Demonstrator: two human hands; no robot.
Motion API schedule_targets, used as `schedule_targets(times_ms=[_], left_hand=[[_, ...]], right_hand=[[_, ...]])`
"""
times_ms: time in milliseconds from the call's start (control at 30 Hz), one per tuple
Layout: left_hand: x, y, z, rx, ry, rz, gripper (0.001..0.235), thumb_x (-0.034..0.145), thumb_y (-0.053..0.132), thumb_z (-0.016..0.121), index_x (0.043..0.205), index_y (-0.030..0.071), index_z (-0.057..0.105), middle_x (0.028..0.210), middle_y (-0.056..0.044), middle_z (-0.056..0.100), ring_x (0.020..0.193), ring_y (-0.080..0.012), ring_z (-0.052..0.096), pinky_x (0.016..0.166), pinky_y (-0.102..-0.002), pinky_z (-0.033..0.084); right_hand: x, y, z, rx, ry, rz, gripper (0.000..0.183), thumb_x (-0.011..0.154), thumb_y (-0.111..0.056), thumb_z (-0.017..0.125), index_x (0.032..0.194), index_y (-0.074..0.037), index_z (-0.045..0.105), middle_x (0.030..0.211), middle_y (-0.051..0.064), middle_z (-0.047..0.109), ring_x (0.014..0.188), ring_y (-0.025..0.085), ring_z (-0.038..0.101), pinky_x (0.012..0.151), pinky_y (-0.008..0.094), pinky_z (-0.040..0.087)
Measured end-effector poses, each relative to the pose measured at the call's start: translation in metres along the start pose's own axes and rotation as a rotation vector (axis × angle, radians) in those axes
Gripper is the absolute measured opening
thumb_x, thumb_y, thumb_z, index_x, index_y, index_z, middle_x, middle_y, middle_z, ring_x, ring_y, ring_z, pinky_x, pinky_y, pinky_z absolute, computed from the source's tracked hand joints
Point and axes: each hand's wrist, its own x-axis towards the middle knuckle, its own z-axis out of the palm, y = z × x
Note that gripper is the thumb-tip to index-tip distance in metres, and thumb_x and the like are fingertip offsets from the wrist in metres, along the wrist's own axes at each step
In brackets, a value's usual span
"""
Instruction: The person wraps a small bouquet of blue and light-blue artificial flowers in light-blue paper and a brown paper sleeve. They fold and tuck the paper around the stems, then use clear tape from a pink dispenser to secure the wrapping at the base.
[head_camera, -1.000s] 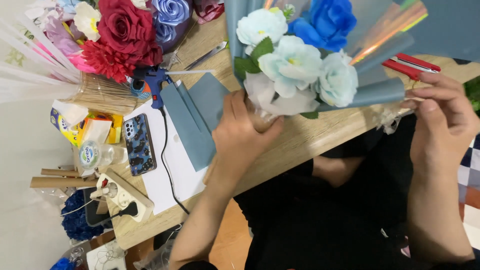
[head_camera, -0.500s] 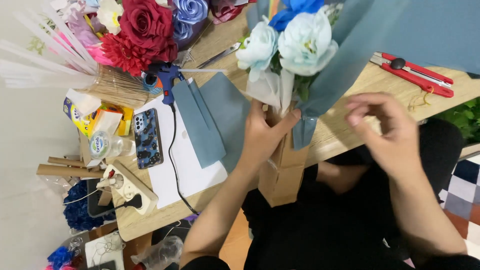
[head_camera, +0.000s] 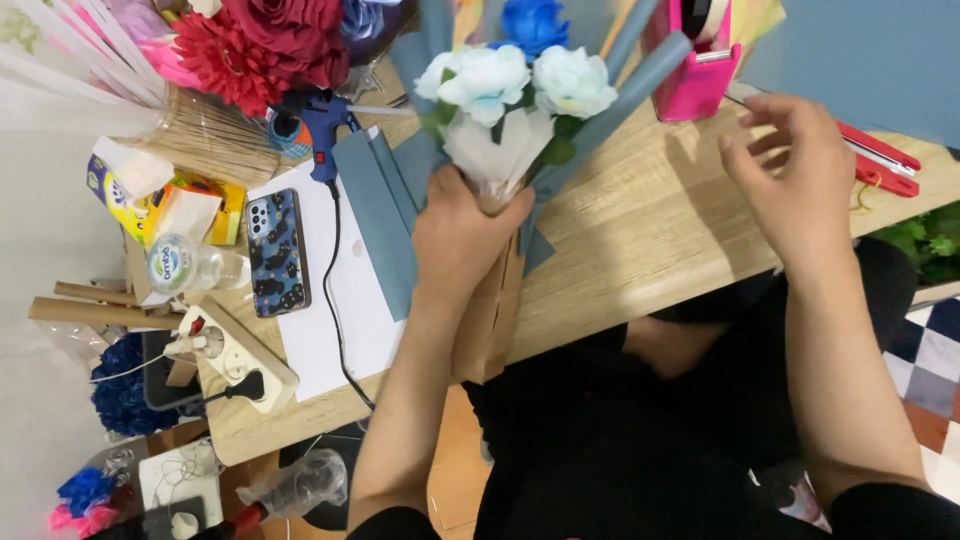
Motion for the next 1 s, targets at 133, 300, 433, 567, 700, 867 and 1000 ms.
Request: schedule_targets(times_ms=[133,300,433,567,700,867,1000], left_hand=[[0.01,0.002,0.009,0.011,-0.04,0.083,0.071,0.071,0.062,0.078,0.094,0.004,0.045,0.085,-0.008,0.054,0.06,-0.0321,0.057,0.042,-0.046,0.046],[0.033,-0.002,-0.015,0.026,-0.326,-0.135,0.071,0.075,0.061,0.071,0.109,0.004,0.046,0.11,-0.013,0.054,0.09,-0.0424,0.063,0.064,-0.056,0.05],[0.034,-0.025,0.006,0.072,-0.306,-0.161,0.071,0.078,0.065,0.068,0.107,0.003,0.047,0.108,-0.014,0.055,0.086,-0.0418,0.064,0.06,-0.054,0.05],[0.023,-0.016,-0.013,0.266,-0.04,0.022,0.096,0.07,0.077,0.078,0.118,0.0,0.048,0.113,-0.016,0.057,0.1,-0.0385,0.059,0.068,-0.053,0.049],[-0.004,0.063,-0.07,0.146,0.052,0.297,0.087,0.094,0.066,0.052,0.143,-0.006,0.042,0.132,-0.023,0.057,0.122,-0.0331,0.059,0.101,-0.043,0.053],[0.014,0.139,0.04,-0.371,-0.114,0.342,0.049,0.094,0.019,0.064,0.135,-0.003,0.05,0.129,-0.021,0.06,0.112,-0.0353,0.063,0.094,-0.045,0.053],[0.045,0.152,0.14,-0.254,0.031,0.351,0.049,0.093,0.004,0.067,0.138,0.002,0.048,0.132,-0.018,0.064,0.12,-0.0375,0.066,0.096,-0.05,0.057]], right_hand=[[0.036,0.027,0.023,-0.14,-0.004,-0.008,0.042,0.102,-0.011,0.08,0.132,0.006,0.055,0.124,0.024,0.054,0.094,0.03,0.063,0.07,0.038,0.05],[0.074,0.043,0.027,0.457,0.022,0.412,0.021,0.103,-0.012,0.057,0.123,-0.015,0.063,0.114,-0.002,0.062,0.096,0.005,0.063,0.083,0.019,0.061],[0.086,0.037,0.018,0.401,-0.019,0.499,0.019,0.109,-0.029,0.054,0.101,-0.022,0.07,0.099,-0.01,0.069,0.086,-0.001,0.054,0.075,0.018,0.047],[0.093,0.048,0.02,0.281,-0.065,0.376,0.014,0.107,-0.022,0.061,0.101,-0.018,0.073,0.1,-0.004,0.073,0.096,0.005,0.066,0.076,0.024,0.047],[0.097,0.039,0.02,0.307,-0.128,0.43,0.02,0.108,-0.025,0.069,0.089,-0.017,0.07,0.1,-0.005,0.074,0.1,0.001,0.068,0.085,0.021,0.049],[0.095,0.059,0.031,0.415,-0.068,0.3,0.016,0.108,-0.011,0.069,0.092,-0.013,0.067,0.098,0.0,0.072,0.106,0.006,0.072,0.089,0.02,0.056],[0.09,0.046,0.025,0.495,-0.021,0.257,0.018,0.099,0.002,0.057,0.09,-0.009,0.067,0.094,0.001,0.071,0.103,0.007,0.074,0.094,0.018,0.061]])
